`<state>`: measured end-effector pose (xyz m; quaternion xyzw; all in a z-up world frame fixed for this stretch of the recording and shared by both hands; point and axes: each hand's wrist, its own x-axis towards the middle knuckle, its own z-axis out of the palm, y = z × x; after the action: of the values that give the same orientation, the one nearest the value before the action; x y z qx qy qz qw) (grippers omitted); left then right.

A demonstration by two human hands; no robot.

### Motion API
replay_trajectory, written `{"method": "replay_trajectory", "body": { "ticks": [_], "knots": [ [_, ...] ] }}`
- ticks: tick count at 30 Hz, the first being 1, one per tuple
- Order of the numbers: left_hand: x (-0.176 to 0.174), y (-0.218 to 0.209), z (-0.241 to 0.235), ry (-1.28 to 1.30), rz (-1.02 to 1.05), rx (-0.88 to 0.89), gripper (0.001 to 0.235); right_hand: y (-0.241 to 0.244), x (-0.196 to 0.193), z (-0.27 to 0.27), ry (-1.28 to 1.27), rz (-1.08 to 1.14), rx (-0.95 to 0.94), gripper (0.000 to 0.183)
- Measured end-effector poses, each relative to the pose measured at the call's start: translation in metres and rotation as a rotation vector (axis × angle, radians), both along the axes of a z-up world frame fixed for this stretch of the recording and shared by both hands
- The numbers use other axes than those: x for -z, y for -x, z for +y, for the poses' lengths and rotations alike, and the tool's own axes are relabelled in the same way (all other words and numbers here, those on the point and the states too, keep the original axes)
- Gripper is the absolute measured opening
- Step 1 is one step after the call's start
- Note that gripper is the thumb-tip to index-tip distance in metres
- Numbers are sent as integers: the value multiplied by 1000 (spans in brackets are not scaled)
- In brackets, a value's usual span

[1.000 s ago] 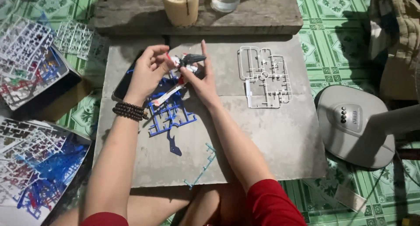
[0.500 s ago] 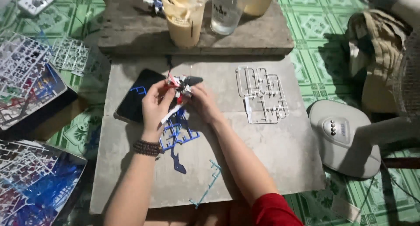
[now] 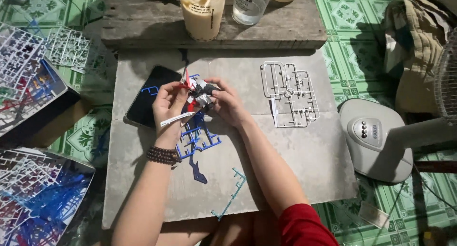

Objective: The person assembles a small red and white robot model kit by hand, attaching various plastic parts to the main body. They briefly pause to stir a drink in a cup with a spoon before resuming the assembly process.

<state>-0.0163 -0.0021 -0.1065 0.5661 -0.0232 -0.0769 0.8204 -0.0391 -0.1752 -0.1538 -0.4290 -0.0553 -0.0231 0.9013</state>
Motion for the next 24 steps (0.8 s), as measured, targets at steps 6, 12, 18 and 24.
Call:
{"method": "replay_trajectory", "body": {
  "ticks": [6, 12, 18, 24],
  "knots": [
    [17, -8, 2, 122, -29, 38, 20, 26, -58, 19, 14, -26, 33, 47],
    [-27, 15, -3, 304, -67, 165, 70, 13, -34, 15, -98, -79, 76, 45],
    [-13, 12, 4, 269, -150, 264, 98, 9, -19, 13, -52, -86, 94, 46],
    [10, 4, -1, 170, -318, 354, 128, 18, -50, 25, 34, -79, 192, 53]
  ]
}}
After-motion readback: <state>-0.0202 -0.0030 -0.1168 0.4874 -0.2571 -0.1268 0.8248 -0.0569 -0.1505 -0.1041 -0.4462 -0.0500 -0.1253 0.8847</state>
